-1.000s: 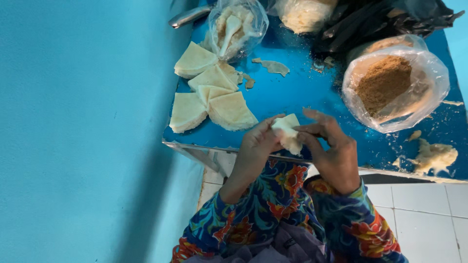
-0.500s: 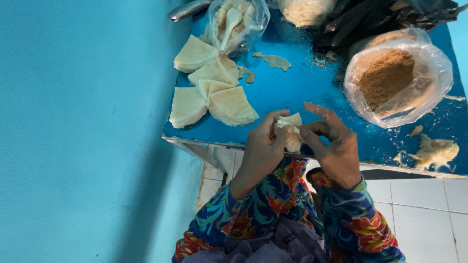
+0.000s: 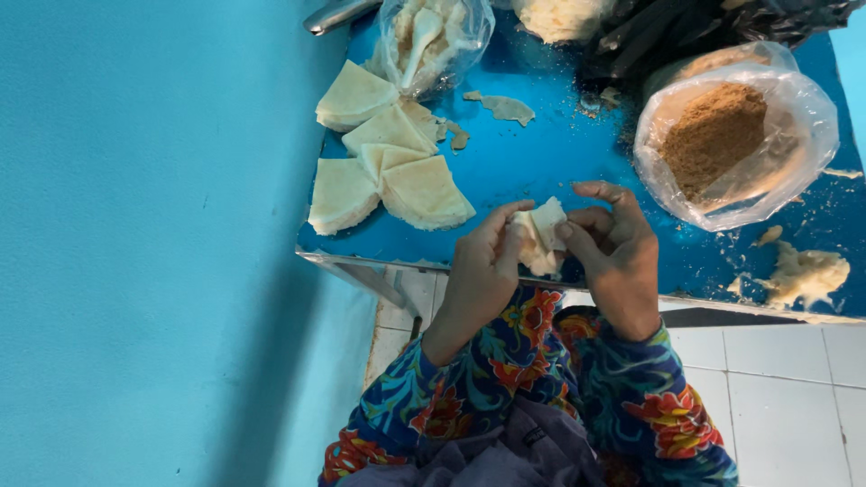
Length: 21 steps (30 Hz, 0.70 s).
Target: The person sits at a blue table and shapes pieces of white dough by hand, pressing and folding flat dough pieces and rolling small portions into stick shapes. They occasionally dip the shaped dough pieces into a bowl of brown powder and set the finished pieces on the table.
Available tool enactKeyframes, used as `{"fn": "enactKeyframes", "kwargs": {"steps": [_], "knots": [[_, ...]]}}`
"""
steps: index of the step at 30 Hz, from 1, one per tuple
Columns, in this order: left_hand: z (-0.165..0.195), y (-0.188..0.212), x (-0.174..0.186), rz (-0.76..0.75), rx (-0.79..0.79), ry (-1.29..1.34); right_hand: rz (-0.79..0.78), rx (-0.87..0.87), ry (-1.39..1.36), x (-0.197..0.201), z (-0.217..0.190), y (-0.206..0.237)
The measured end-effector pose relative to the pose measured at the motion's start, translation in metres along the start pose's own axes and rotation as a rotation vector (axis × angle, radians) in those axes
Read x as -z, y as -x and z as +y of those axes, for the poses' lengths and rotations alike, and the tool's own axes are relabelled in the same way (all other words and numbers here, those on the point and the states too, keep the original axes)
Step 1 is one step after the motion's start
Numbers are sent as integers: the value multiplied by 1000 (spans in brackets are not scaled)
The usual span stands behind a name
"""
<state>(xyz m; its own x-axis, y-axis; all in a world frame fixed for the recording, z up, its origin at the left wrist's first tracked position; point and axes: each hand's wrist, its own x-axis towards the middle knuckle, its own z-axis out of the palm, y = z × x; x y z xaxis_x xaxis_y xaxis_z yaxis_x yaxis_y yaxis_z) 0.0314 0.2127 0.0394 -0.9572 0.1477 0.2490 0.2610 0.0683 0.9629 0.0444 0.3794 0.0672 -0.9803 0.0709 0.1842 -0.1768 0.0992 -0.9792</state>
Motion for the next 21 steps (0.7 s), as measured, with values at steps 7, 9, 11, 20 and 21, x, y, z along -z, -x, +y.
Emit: {"fn": "enactKeyframes", "kwargs": {"steps": [7,9,11,20,21], "knots": [[5,4,-3,115,71,-129,125,-72,-409,17,11,3],[3,4,7,175,98,-129,218,-25,-516,32,7,4],[-2,3,22,294,-130,-294,296,86,-452,48,-1,9],[-14,10,34,326,-559,-916,-201,441,713,23,-13,10],[-14,12,31,243,-599,-947,-196,377,633,23,-13,13]]}}
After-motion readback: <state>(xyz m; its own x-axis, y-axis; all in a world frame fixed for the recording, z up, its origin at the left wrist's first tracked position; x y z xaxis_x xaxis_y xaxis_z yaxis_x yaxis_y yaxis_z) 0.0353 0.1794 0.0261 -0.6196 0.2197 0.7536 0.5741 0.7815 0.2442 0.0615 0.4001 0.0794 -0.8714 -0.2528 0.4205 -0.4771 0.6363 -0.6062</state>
